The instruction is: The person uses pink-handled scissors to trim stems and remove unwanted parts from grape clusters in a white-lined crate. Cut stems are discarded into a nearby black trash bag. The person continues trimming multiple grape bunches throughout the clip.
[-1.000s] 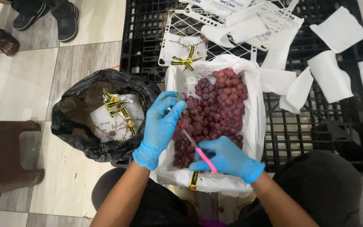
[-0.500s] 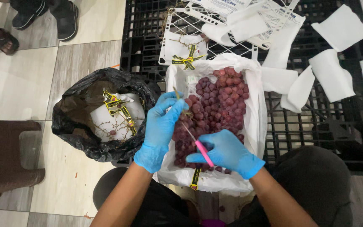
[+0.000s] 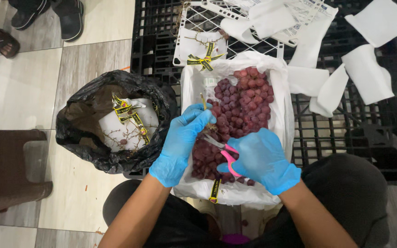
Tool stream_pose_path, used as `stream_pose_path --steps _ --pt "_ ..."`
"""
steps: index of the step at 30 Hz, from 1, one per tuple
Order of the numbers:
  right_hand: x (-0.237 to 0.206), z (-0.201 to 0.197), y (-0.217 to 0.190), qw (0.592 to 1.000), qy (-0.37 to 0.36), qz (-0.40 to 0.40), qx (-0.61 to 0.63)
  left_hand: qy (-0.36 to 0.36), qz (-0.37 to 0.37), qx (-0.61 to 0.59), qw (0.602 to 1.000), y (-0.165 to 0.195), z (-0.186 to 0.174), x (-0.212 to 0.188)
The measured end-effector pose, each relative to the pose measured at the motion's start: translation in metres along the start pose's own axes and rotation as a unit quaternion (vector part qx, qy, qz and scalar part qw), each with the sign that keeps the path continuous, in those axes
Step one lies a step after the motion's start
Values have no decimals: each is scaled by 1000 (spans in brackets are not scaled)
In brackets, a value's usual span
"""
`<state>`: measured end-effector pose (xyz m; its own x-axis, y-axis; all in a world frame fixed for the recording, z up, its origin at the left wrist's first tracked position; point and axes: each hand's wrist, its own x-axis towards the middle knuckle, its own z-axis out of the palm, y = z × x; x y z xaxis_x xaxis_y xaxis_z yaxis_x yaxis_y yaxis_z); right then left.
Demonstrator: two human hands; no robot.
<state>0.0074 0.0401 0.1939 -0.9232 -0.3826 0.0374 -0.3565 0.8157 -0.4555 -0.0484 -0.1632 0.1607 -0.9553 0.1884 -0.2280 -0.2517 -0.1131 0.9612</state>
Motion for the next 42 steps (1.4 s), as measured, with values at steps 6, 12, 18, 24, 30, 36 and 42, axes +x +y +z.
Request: stream_pose_path --steps 6,12,18,24,30,36,42 --pt "0 1 5 999 -37 29 -23 -14 -13 19 1000 4 12 -3" --pt "3 16 3 999 19 16 -21 -23 0 12 1000 2 19 -3" --pt "-1 22 12 997 73 -17 0 -25 12 -17 999 0 18 1" --pt "-9 9 23 963 -136 116 203 -24 -3 -67 997 4 13 3" --pt "-2 7 29 919 -143 127 346 -66 25 -75 995 9 10 1" --pt "3 10 30 928 -130 118 328 -90 12 -32 995 9 11 -2" --pt "0 13 30 914 -122 134 363 -85 -16 -83 993 12 12 -1"
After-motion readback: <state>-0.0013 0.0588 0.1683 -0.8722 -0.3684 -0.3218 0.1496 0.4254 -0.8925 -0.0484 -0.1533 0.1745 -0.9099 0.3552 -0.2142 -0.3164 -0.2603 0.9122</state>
